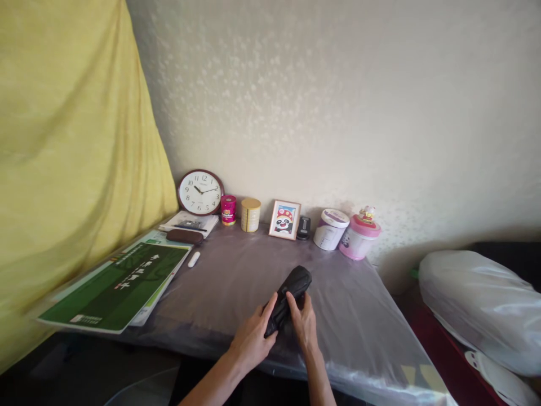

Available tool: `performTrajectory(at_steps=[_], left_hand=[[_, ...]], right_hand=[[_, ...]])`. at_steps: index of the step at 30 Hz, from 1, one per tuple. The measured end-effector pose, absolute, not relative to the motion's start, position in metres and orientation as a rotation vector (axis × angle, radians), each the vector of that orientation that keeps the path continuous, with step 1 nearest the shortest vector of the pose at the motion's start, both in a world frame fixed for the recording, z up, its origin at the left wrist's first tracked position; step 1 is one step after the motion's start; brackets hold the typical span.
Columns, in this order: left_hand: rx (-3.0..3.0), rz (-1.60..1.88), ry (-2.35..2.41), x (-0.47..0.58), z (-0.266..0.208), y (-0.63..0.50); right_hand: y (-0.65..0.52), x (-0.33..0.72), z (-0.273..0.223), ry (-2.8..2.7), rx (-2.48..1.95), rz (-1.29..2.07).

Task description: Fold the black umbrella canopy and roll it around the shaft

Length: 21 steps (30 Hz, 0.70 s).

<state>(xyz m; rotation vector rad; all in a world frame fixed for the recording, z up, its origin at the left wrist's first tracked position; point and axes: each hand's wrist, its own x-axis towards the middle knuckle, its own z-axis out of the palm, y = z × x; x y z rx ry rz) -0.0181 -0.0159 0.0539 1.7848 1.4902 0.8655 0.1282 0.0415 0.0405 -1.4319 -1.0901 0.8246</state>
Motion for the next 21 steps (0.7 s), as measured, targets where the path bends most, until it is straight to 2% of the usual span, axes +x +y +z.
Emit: performTrajectory(at_steps=[6, 11, 15, 21], left_hand=[[1.937, 0.621, 1.667, -0.015, 0.051, -0.015], [2.017, 0.494, 1.736, -0.012, 0.05, -0.015], [2.227, 0.233, 1.796, -0.012, 0.053, -0.014], [2.267, 0.172, 1.818, -0.01, 0.054, -0.014]], right_hand=[[0.043, 0.131, 0.033, -1.276, -1.388, 0.621], [0.046, 0.143, 0.037, -1.542, -1.142, 0.726], [0.044, 0.156, 0.03, -1.501, -1.088, 0.785], [0.027, 0.163, 0.031, -1.496, -1.014, 0.998]])
